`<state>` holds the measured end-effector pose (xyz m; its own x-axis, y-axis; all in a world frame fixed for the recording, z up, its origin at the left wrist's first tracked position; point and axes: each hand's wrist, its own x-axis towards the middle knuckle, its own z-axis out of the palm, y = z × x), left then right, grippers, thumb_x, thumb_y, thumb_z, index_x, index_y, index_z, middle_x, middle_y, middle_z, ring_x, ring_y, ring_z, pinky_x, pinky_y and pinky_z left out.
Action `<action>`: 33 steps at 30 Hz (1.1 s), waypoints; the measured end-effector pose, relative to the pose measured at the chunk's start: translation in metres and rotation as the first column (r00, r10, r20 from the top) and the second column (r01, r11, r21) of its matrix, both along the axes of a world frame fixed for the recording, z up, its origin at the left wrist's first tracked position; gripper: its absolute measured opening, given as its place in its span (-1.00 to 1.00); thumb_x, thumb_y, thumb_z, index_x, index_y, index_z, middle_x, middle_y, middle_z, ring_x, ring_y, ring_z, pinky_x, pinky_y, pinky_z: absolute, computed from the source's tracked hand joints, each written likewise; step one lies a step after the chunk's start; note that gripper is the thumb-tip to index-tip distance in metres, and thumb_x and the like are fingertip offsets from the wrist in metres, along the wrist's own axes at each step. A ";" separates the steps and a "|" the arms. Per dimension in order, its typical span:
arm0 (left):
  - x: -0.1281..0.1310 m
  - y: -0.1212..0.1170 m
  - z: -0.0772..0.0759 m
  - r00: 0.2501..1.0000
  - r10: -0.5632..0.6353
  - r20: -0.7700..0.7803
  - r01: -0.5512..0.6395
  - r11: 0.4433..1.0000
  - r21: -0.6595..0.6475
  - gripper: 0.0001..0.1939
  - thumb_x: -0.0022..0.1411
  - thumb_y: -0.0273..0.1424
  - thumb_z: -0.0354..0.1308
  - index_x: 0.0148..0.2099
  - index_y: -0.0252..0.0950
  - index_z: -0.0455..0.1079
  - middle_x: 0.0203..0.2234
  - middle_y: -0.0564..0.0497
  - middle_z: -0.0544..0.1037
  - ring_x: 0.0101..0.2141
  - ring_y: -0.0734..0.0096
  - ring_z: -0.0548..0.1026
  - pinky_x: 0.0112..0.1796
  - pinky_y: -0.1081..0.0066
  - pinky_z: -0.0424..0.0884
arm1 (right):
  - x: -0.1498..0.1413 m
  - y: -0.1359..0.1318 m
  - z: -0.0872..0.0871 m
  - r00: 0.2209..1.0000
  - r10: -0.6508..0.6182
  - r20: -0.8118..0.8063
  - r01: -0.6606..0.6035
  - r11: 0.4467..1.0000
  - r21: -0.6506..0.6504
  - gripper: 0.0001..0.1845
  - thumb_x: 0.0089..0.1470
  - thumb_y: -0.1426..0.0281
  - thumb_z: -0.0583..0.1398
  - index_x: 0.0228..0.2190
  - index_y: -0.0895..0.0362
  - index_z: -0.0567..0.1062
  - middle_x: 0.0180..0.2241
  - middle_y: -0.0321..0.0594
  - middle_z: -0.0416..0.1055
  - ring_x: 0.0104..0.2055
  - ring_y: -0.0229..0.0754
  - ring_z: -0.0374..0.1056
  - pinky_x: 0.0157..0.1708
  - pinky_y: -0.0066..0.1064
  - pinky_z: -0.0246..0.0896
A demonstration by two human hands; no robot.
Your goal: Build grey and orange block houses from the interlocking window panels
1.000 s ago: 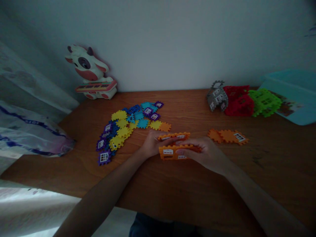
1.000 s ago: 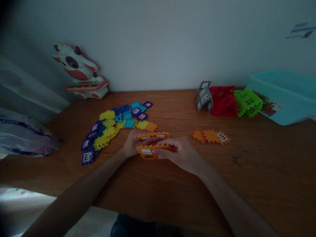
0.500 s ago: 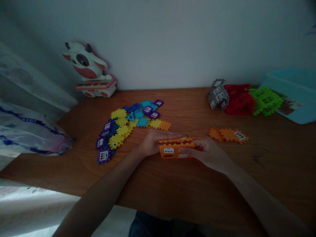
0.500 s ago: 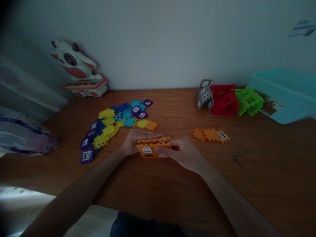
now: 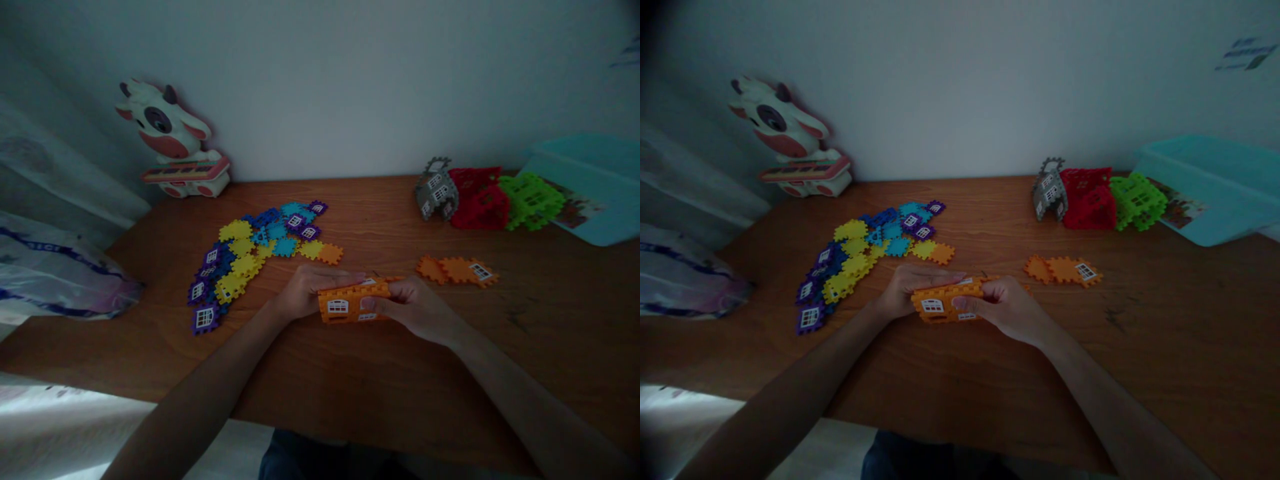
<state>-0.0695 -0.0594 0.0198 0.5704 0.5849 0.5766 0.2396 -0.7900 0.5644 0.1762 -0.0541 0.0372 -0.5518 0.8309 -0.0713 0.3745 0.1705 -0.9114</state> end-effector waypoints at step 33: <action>-0.033 -0.001 0.037 0.986 -0.122 -0.115 0.096 0.973 -0.211 -0.32 0.22 -0.42 0.13 0.38 -0.09 0.24 0.35 -0.05 0.28 0.31 0.04 0.29 0.28 -0.02 0.27 | 0.008 -0.006 0.004 0.987 -0.131 0.091 0.106 0.965 0.239 -0.53 0.10 -0.03 0.28 -0.55 0.09 0.43 -0.58 -0.30 0.39 -0.54 -0.25 0.27 -0.54 -0.42 0.14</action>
<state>-0.1025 -0.0606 0.0569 0.6981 0.6127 0.3705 0.2383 -0.6868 0.6867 0.1846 -0.0605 0.0416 -0.4485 0.8903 0.0793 0.4967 0.3220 -0.8060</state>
